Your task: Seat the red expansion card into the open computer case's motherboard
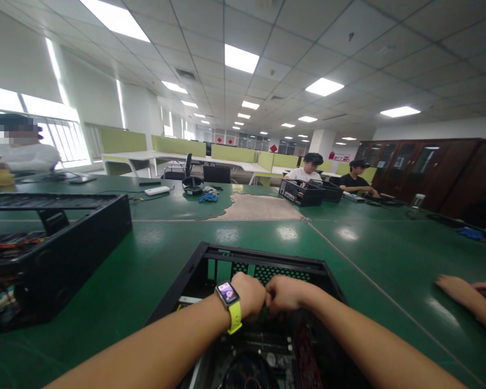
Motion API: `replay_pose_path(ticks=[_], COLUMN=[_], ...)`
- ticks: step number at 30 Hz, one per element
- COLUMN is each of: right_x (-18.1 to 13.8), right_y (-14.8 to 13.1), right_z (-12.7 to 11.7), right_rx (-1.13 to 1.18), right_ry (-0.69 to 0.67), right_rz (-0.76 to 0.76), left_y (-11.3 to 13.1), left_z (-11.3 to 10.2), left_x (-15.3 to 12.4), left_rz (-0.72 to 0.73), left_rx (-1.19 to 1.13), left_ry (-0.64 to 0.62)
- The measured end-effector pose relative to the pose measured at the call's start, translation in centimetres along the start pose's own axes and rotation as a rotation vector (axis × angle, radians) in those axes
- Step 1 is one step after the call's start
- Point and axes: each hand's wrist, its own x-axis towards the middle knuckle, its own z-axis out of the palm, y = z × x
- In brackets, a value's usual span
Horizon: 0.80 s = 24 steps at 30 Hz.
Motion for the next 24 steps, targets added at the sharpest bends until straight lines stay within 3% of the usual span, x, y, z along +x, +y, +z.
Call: replay_pose_path(ticks=[4,8,13,24], right_x=[0.2,0.9,1.4,0.9], right_y=[-0.8,-1.4,-1.4,-1.2], right_z=[0.6,1.4,1.5,1.4], right_rx=[-0.482,-0.650,-0.708,-0.589], right_ry=[-0.066,-0.140,-0.139,-0.178], right_rz=[-0.037,-0.051,-0.033,0.005], left_y=[1.4,1.7,1.7,1.8], left_z=[0.6,1.1,1.1,0.6], left_x=[0.4,0.6,1.0,1.0], left_rz=[0.069,0.056,0.074,0.100], left_rx=[0.083,0.080,0.104,0.166], left_ry=[-0.046,-0.079,-0.126,-0.213])
